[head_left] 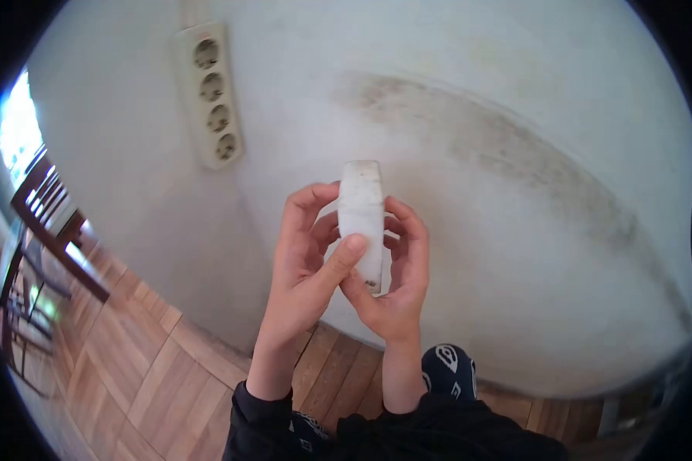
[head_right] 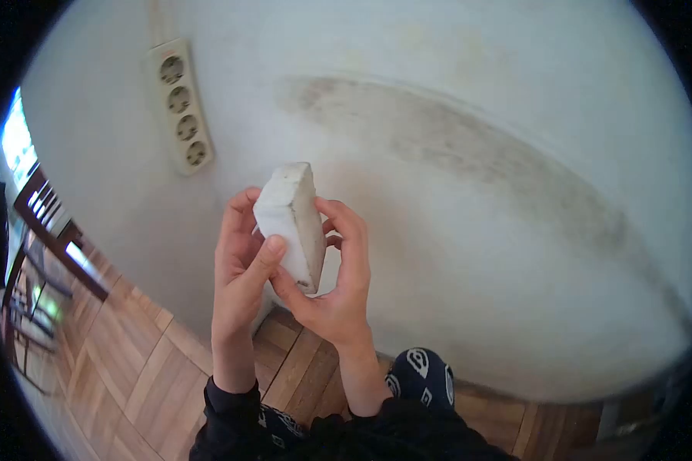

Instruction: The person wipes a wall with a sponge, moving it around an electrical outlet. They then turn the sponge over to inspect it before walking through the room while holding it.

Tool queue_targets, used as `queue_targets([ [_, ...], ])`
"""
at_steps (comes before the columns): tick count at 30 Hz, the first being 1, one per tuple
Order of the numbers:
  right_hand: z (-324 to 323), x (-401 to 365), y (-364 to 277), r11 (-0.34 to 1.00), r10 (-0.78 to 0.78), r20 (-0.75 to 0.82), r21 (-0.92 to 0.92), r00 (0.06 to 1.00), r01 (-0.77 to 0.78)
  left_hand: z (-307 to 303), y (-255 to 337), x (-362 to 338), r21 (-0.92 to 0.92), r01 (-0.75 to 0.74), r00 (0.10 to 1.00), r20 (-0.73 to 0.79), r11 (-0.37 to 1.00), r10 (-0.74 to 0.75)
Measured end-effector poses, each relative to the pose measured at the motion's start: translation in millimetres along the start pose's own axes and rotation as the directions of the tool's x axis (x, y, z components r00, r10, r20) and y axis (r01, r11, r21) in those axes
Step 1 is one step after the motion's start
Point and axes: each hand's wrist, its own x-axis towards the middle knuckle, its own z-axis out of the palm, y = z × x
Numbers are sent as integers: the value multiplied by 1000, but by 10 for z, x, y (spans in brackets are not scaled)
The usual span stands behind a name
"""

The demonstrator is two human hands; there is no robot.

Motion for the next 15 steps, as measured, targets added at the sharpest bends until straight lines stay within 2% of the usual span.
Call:
queue_targets([
  [1,-59,-32,9,999,-8,-9,-43,1000,7,6,-42,-13,7,50,997,54,999,-50],
  [2,-107,-46,11,999,-5,-41,43,999,6,31,-84,-26,9,35,996,81,999,-36],
  [3,-163,-53,-61,974,116,-90,203,989,-96,58,-128,-38,10,20,994,108,1000,-21],
  [5,-333,-39,-241,825,340,-136,518,931,-225,171,-214,-23,-18,-147,984,98,989,148],
  [6,-473,-48,-156,741,366,-105,634,925,-222,251,-242,-10,28,-205,979,-11,978,205],
  [9,-825,111,-240,423,132,125,890,983,-170,260,-240,16,145,-245,968,-24,959,250],
  [12,-983,105,-358,358,150,140,915,979,-186,295,-288,5,174,-219,974,-28,960,227],
  [15,-1022,63,-481,354,175,107,921,979,-164,276,-407,-10,164,-188,981,-22,968,194],
])
